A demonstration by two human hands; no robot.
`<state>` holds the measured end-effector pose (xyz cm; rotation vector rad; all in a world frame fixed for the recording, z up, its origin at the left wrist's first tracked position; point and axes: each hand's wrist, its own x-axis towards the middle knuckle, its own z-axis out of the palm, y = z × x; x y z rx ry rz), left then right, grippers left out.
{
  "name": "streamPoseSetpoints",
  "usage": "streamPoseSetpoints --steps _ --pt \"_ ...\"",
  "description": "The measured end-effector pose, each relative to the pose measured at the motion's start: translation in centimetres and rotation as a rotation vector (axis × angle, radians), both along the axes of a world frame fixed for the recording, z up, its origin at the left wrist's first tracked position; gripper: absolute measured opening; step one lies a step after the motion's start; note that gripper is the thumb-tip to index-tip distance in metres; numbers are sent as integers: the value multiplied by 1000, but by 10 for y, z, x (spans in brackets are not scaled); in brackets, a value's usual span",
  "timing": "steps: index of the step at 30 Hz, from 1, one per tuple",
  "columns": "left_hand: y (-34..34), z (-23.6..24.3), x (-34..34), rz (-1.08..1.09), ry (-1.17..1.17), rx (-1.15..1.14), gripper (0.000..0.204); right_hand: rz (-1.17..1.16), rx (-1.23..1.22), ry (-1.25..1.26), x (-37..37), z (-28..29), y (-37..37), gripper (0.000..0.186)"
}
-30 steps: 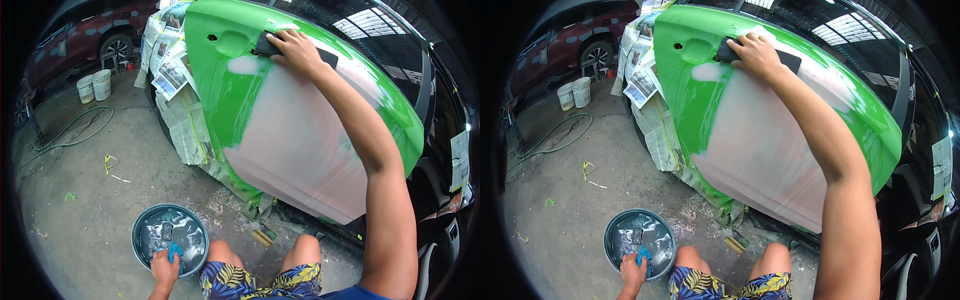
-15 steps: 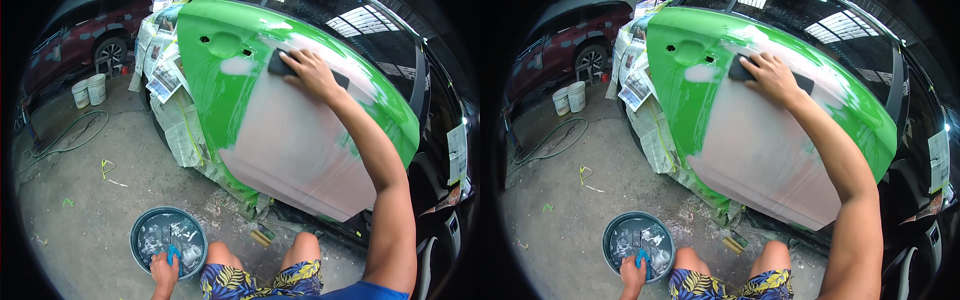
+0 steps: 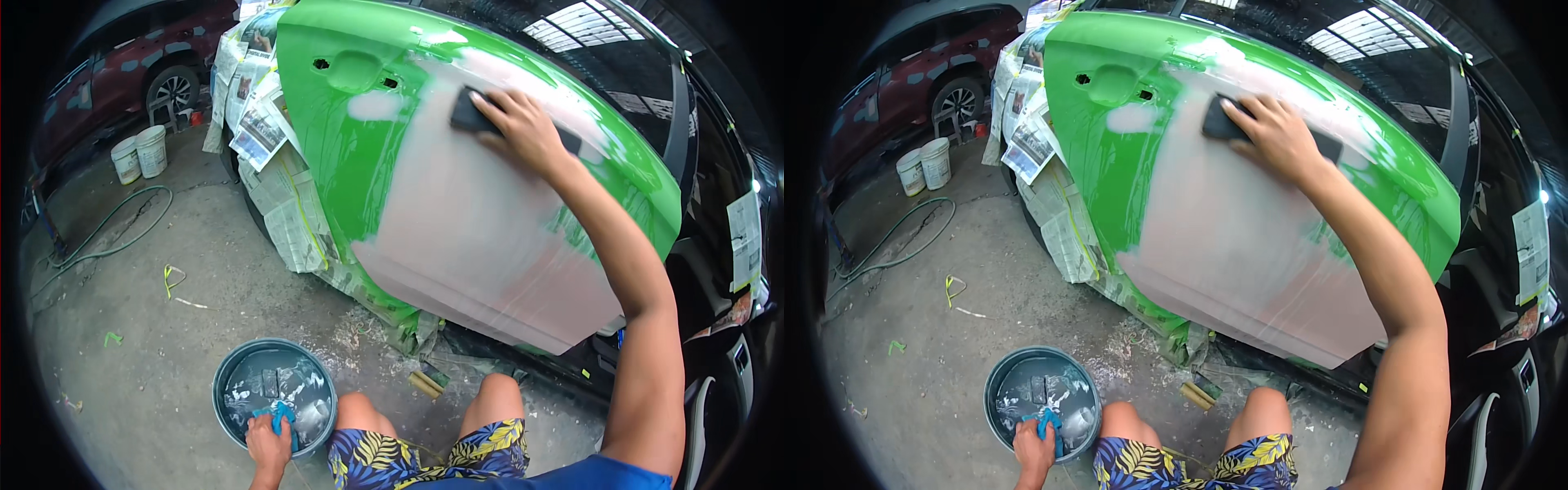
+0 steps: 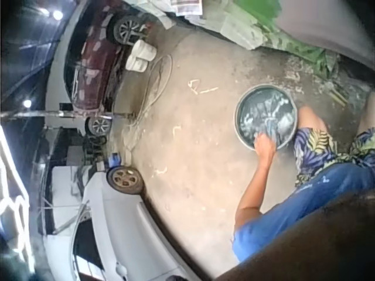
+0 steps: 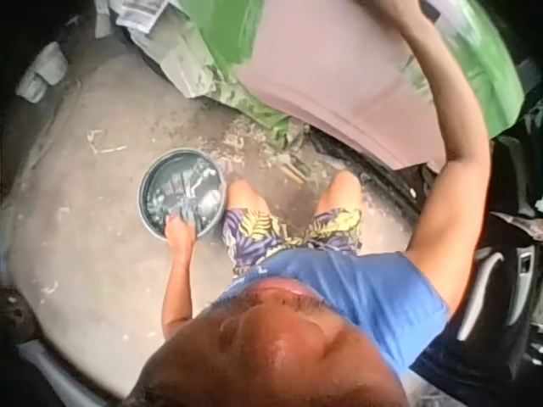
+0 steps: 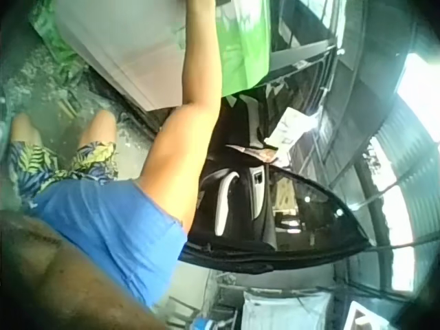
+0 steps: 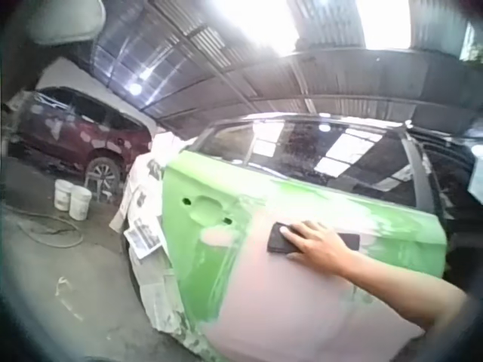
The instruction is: Wet sanding a car door with a sanding block and water to prepare the surface for finishing.
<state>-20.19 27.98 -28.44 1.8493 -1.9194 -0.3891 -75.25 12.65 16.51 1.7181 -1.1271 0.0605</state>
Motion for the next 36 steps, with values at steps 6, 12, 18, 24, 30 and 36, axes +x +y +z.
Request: streamPoseSetpoints --steps 6,12,18,24,30,36 --pt "0 -3 -9 -67 -47 -27 31 17 -2 7 10 33 -21 64" --pt "3 -2 -5 -37 -75 54 32 -7 -4 13 -26 -6 19 69" --pt "4 -4 2 -32 -65 37 32 -42 10 -8 -15 5 29 71" --pt "-2 -2 -7 -58 -44 29 32 7 49 14 -14 32 20 73" --pt "3 -5 -4 -45 -30 -25 32 -27 -17 18 -51 -5 58 74" --pt "1 1 -1 -78 -80 30 31 -87 12 -14 -34 3 62 73"
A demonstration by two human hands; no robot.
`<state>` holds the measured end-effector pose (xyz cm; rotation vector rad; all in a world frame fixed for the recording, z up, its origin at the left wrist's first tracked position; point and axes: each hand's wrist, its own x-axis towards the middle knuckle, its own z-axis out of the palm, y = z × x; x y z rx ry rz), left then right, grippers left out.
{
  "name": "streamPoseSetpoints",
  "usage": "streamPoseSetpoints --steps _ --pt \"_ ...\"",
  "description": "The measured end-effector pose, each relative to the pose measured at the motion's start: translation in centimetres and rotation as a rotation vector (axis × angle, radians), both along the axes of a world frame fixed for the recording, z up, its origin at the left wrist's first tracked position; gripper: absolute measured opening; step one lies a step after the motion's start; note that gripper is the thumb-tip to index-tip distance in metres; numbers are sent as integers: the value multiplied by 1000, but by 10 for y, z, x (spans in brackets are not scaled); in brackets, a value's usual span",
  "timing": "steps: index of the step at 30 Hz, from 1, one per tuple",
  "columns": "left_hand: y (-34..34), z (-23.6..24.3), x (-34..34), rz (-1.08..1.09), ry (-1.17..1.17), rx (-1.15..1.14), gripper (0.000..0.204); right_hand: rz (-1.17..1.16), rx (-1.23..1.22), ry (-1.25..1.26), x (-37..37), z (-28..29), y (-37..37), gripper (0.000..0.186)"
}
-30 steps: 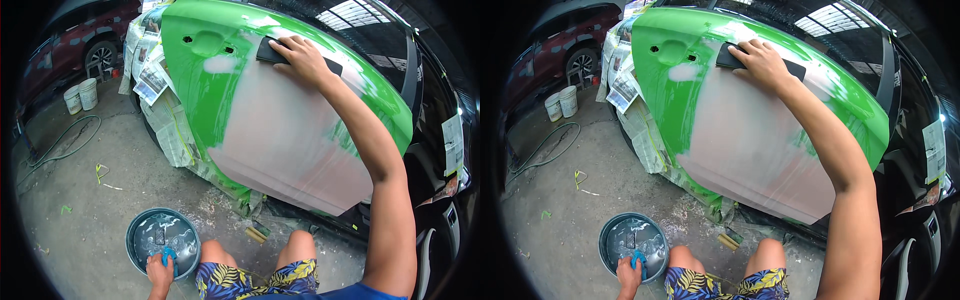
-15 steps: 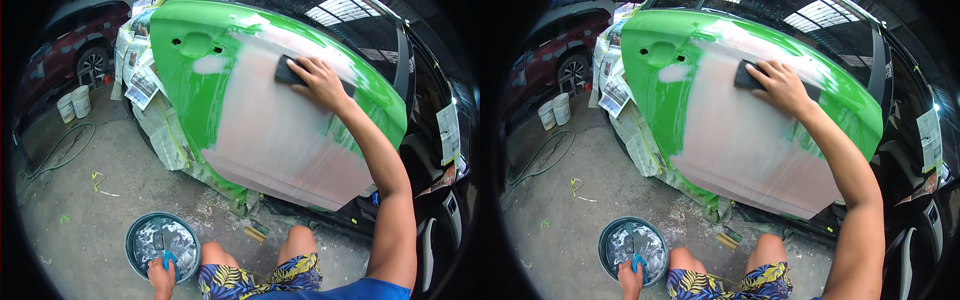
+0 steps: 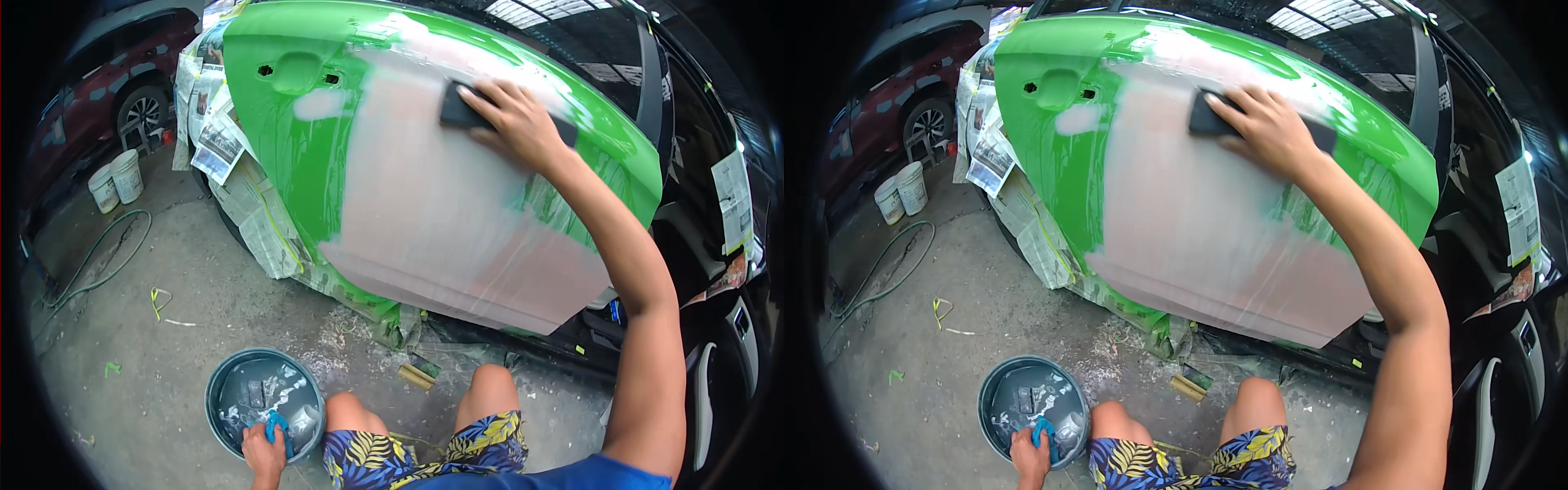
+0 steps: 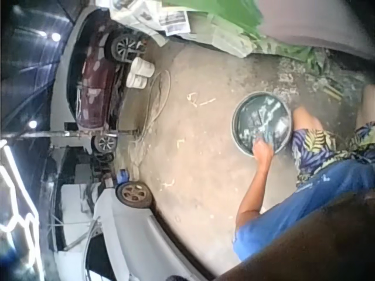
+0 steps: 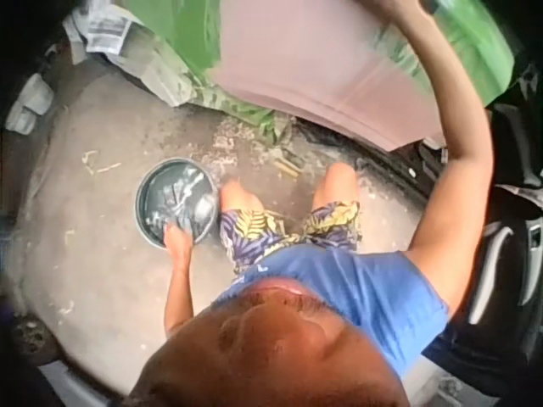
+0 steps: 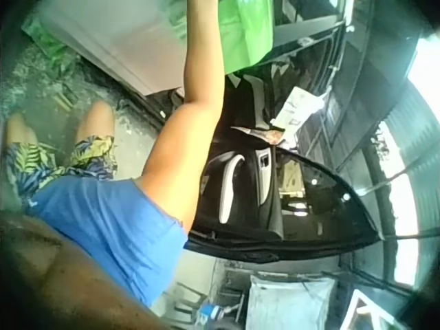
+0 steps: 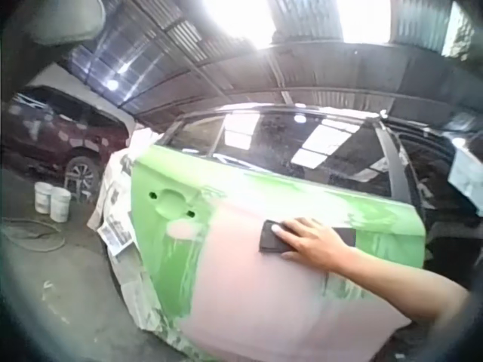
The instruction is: Wet sanding a car door with a sanding block and water to prepare the surface for finishing.
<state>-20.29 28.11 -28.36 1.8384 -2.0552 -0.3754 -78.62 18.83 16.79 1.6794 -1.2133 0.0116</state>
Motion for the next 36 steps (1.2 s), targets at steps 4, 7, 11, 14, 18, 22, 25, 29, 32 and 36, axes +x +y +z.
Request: streamPoseSetpoints --steps 4,7,11,14,18,22,25,29,32,36 --pt "-2 0 -7 21 20 -30 32 20 -18 36 -22 -3 9 71" --pt "-1 -1 -11 -6 -7 26 33 37 14 24 0 22 -8 71" --pt "-3 -2 1 22 -19 -2 33 36 -18 11 -22 -13 16 71" --pt "-1 -1 -10 12 -6 -13 33 21 1 37 0 14 -8 70" --pt "1 -2 -6 -6 -8 4 32 2 18 25 8 13 -15 69" --pt "1 -3 -7 55 39 -31 31 62 1 58 -2 3 -28 66" --pt "-2 0 -12 25 25 14 31 112 17 87 26 35 -58 65" --pt "0 -1 0 57 58 -21 30 58 6 40 20 -1 -51 66" --pt "0 2 -15 48 73 13 30 64 8 82 28 20 -72 66" --pt "3 -3 -4 24 38 -18 30 61 7 56 42 25 -74 63"
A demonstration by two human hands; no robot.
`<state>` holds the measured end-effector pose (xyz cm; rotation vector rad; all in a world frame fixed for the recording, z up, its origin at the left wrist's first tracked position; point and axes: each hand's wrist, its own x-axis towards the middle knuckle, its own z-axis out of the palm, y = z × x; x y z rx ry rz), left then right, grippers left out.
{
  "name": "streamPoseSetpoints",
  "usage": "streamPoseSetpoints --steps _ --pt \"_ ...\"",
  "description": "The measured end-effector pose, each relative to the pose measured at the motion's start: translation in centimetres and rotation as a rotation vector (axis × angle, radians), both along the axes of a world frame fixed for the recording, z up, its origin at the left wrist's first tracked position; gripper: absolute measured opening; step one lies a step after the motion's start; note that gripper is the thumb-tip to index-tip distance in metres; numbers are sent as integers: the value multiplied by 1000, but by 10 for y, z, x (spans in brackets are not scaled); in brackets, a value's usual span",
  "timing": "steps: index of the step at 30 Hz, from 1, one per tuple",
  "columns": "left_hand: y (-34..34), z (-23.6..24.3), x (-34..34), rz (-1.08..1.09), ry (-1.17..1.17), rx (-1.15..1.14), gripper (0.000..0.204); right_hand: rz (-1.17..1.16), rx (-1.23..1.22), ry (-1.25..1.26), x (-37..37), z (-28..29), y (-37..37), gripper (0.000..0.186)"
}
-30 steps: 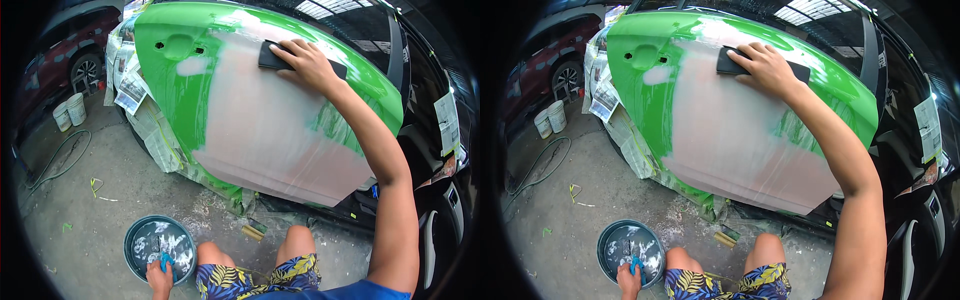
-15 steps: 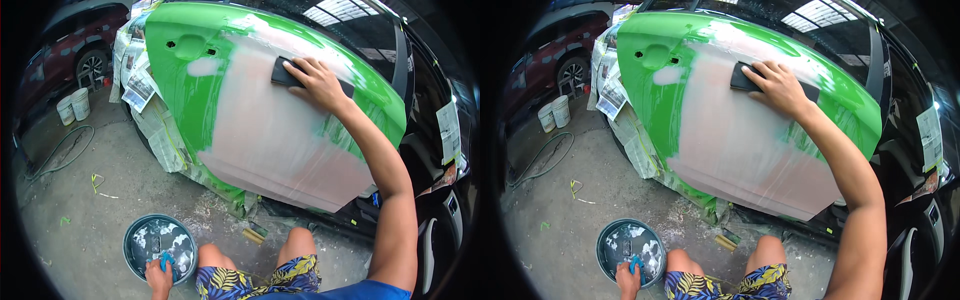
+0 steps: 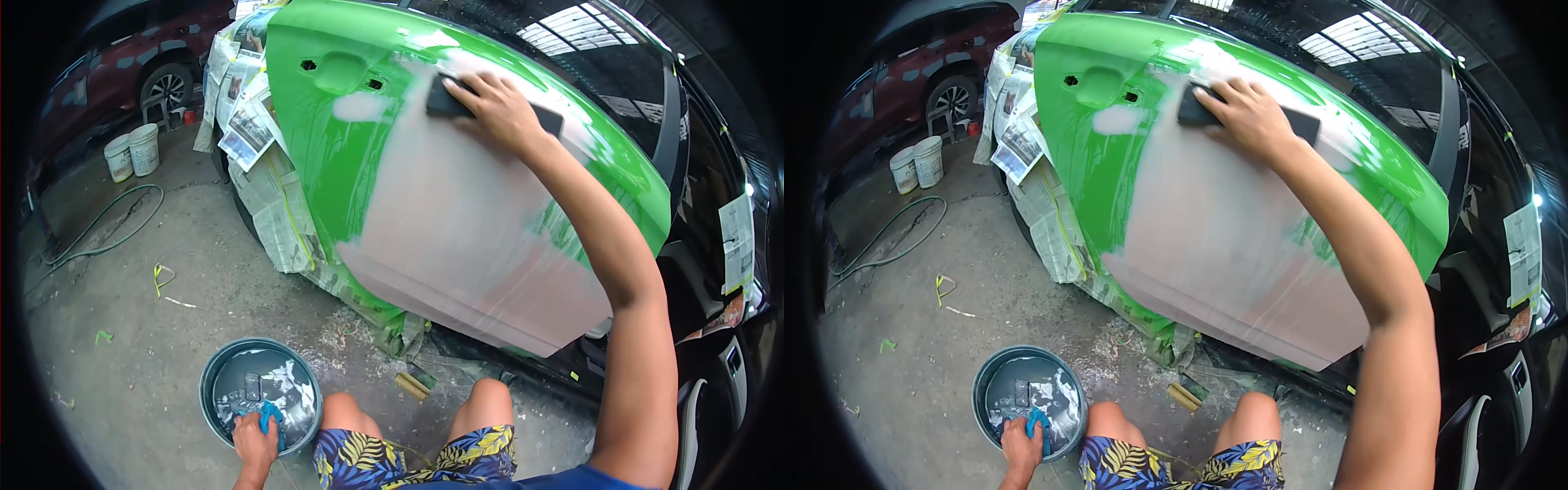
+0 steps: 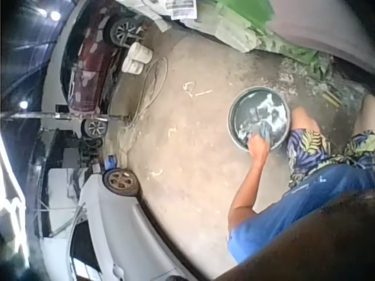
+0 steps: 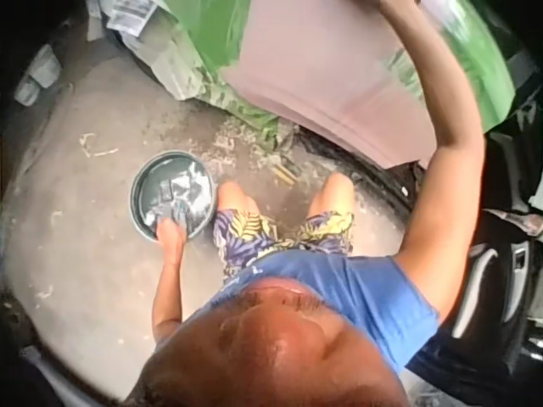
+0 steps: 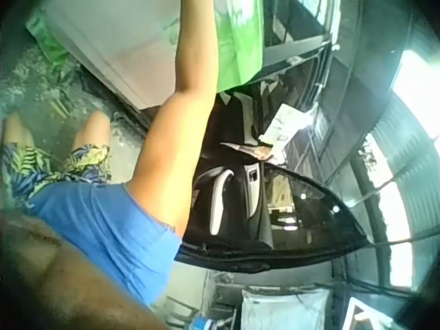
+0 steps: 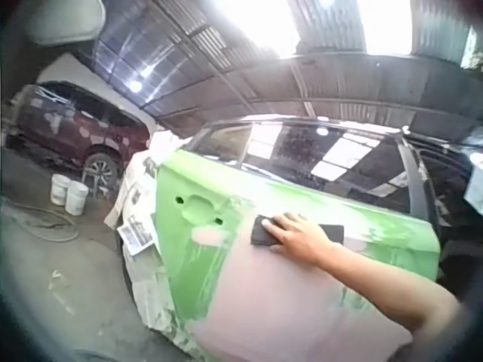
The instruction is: Wet sanding a car door with a sanding block and water to prepare the surface for finishing.
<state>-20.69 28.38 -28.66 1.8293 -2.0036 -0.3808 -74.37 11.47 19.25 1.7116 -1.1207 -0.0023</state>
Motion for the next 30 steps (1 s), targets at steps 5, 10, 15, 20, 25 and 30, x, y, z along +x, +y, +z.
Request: streamPoseSetpoints --steps 5,10,15,20,25,30 --pt "-5 8 -10 30 49 -4 28 31 -9 32 -3 0 -17 67" --pt "-2 3 3 13 51 -16 28 15 -5 9 1 -13 -9 68" --pt "-4 0 -3 4 23 -12 30 13 21 22 19 15 -44 67" --pt "-1 -11 3 8 42 -87 29 56 3 6 -2 -24 -24 68" --pt "-3 5 -5 -6 58 -42 29 3 25 34 32 11 -55 67" --pt "1 1 0 14 60 -52 30 37 -11 -13 13 -21 -37 69"
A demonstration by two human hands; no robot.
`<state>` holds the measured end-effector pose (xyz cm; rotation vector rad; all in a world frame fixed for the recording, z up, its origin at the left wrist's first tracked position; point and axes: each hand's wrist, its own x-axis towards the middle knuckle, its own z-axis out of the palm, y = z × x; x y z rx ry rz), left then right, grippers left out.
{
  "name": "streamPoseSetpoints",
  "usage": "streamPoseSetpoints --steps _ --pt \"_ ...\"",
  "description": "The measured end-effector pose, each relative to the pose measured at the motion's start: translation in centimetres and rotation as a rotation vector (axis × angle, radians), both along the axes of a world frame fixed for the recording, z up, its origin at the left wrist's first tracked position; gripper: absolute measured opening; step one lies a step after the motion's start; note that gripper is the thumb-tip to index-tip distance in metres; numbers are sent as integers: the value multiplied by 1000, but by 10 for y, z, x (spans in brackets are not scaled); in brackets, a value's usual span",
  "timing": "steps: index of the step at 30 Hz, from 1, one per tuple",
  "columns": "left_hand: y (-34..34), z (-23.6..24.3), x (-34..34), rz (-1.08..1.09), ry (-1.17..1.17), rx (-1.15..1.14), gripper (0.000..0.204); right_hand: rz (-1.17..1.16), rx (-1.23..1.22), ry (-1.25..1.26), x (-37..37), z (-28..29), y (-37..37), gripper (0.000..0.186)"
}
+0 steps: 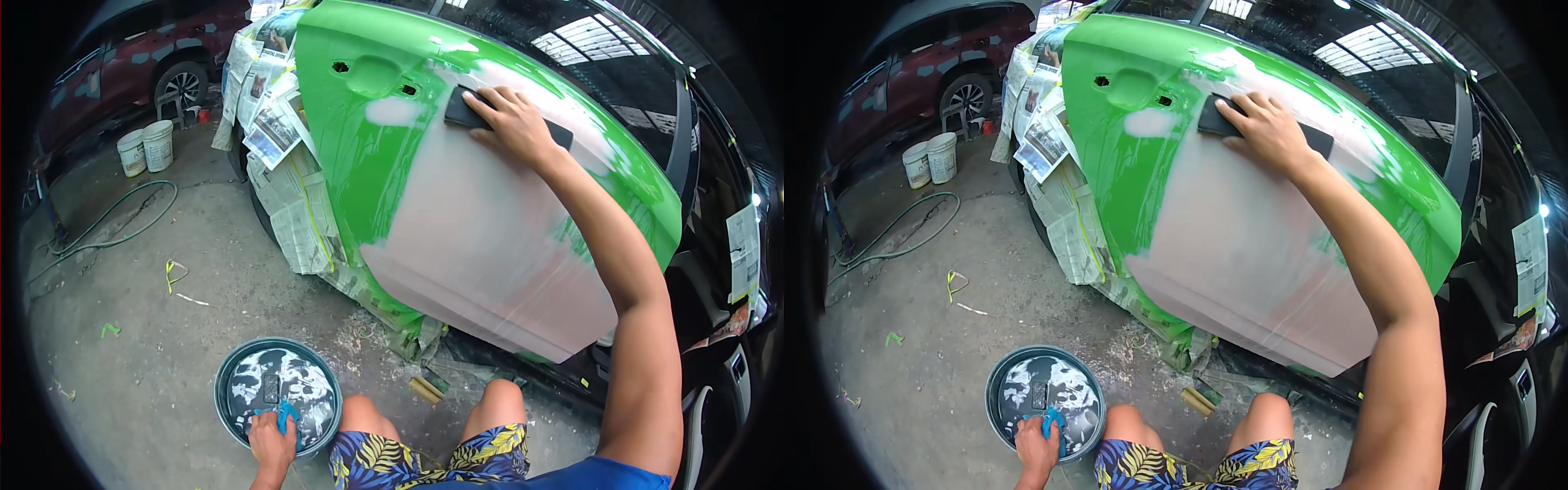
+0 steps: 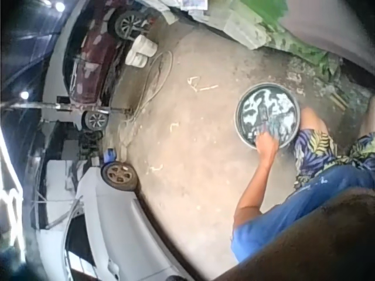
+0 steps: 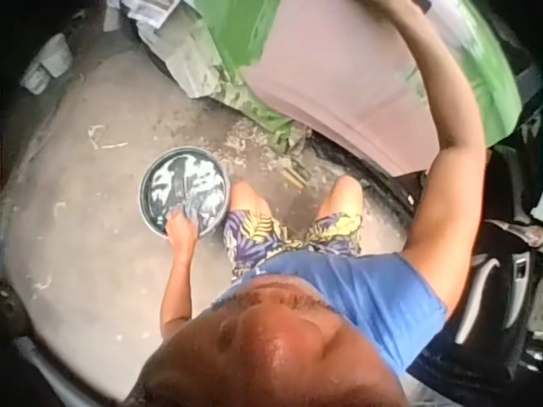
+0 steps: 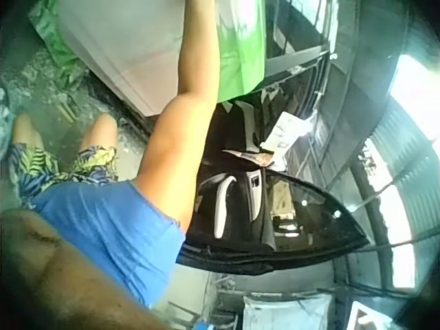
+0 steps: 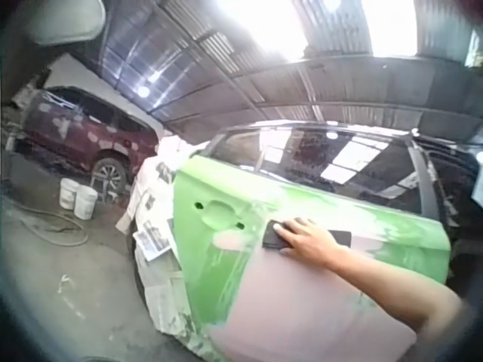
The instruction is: Wet sanding a car door with a sanding block and water to prepare the surface for finishing.
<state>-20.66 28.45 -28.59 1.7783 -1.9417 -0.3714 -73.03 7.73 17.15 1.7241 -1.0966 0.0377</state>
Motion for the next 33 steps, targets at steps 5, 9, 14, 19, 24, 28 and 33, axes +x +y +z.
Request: streamPoseSetpoints --steps 5,9,14,19,24,28,33 --pt "1 6 -7 -12 -25 54 35 -49 81 -27 42 44 -39 66" --pt "-6 13 -6 -106 -79 129 59 221 130 -387 66 -48 45 64" --pt "-28 -28 14 -409 -293 245 73 71 626 -1166 48 -235 181 65" --pt "-67 -56 29 -372 -79 462 50 -116 721 -1694 15 -391 266 71" --pt "-89 43 7 -171 407 179 31 -239 735 -2078 -3 -452 328 75" --pt "-169 198 -71 -237 599 -208 48 -324 716 -1920 13 -446 331 74" --pt "-242 429 -263 -425 663 -569 37 -258 731 -1841 30 -442 333 75"
